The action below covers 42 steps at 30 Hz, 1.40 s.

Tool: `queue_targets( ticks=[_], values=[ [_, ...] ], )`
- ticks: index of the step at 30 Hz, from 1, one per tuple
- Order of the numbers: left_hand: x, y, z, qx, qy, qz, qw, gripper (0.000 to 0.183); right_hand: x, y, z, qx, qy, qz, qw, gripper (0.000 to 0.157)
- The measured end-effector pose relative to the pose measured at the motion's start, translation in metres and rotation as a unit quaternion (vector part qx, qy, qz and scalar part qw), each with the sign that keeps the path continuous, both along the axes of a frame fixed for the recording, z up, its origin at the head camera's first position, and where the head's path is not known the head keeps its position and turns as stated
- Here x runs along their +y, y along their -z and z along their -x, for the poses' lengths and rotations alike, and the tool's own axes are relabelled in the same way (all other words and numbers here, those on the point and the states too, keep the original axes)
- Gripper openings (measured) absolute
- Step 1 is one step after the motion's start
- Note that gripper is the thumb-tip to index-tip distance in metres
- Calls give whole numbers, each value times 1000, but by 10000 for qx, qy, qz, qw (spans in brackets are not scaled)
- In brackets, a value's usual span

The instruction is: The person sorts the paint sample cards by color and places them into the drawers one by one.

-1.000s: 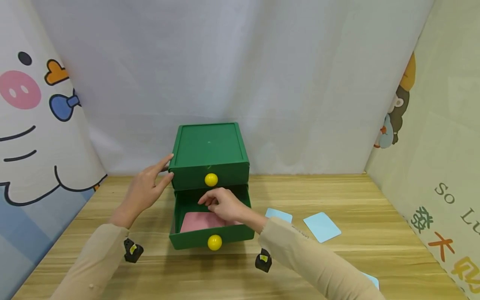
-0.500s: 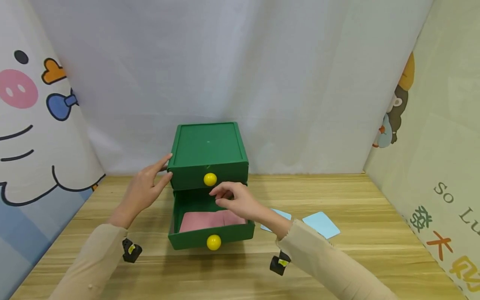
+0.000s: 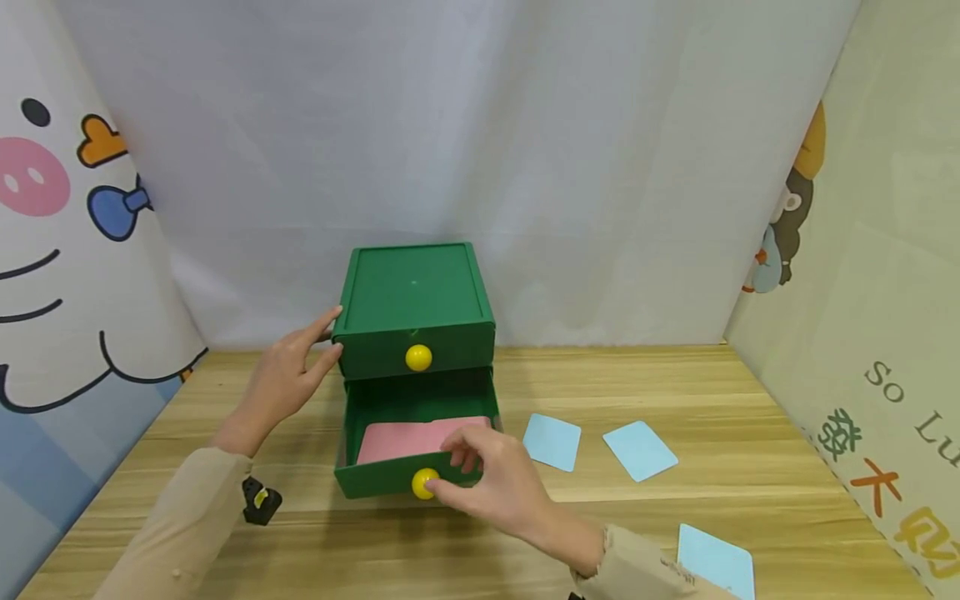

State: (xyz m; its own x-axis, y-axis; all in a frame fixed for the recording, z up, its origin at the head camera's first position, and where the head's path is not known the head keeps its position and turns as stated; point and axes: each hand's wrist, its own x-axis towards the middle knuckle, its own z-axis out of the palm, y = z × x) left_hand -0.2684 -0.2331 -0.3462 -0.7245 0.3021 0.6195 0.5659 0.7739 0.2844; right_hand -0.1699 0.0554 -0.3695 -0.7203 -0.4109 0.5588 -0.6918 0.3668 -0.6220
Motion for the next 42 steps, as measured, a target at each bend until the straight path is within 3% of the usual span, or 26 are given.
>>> queue_targets(
  ticks=[9,15,21,30,42],
  values=[
    [0,0,0,12,44,-72,10000,51,-12,29,-14,-934,781,-135,9925,29],
    [-1,0,1,6,39,-77,10000,51,-19,38,-15,-974,1112,-331,9885,30],
    [-1,1,0,5,33,-90,10000,51,-24,43,-14,-678,1310,-446,9881,27],
    [1,0,1,40,53,-119,9999,50,-29,49,-12,-601,1464,181,9872,23],
    [2,0,0,-12,34,-100,9999,50,-34,53,0,-951,1636,940,9774,21]
  ],
)
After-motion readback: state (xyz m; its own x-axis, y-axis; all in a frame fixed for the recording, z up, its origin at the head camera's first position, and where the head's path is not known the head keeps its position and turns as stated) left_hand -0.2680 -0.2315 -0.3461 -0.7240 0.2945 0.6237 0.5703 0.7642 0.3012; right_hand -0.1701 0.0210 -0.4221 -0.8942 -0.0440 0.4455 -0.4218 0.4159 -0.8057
